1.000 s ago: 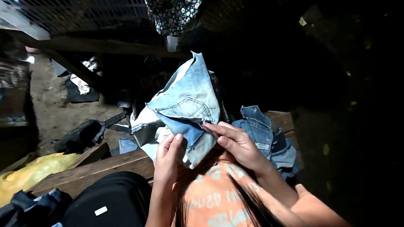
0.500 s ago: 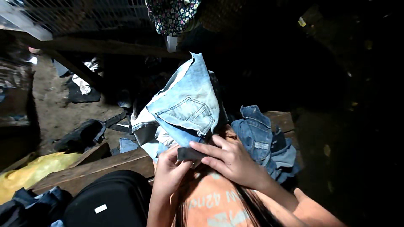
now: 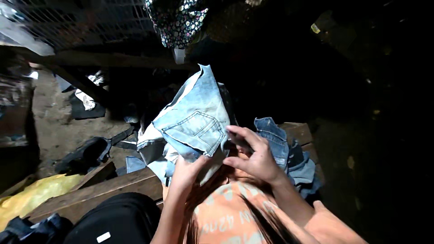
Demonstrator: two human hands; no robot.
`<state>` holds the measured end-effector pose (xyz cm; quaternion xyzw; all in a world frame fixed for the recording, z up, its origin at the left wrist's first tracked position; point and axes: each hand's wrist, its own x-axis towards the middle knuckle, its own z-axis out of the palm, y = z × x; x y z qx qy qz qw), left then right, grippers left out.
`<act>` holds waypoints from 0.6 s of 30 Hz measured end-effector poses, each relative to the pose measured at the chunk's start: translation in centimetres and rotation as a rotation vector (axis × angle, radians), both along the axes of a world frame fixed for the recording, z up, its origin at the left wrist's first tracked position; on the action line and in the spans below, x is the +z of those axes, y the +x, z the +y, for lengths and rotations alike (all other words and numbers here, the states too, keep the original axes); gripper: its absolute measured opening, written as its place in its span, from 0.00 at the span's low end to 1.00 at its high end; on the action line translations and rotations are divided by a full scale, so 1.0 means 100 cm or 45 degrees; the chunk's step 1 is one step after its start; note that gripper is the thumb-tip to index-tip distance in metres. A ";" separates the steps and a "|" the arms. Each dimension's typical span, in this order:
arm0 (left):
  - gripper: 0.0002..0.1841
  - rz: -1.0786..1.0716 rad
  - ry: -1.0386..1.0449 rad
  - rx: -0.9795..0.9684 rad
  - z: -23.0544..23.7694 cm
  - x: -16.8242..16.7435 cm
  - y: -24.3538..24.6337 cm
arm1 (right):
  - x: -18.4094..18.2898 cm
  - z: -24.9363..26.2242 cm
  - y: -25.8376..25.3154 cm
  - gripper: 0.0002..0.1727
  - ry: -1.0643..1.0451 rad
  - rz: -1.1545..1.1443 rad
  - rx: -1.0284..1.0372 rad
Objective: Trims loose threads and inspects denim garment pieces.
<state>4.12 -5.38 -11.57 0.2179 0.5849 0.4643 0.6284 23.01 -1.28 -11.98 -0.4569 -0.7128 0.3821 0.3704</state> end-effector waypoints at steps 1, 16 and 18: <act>0.19 0.025 -0.035 -0.019 0.004 0.001 0.001 | -0.001 0.006 -0.007 0.31 0.087 -0.087 0.004; 0.15 0.071 -0.124 -0.146 0.021 0.008 0.014 | 0.000 0.026 -0.023 0.17 -0.158 0.281 0.046; 0.12 0.145 -0.194 -0.176 0.022 0.007 0.012 | -0.007 0.021 -0.008 0.35 -0.183 0.239 0.075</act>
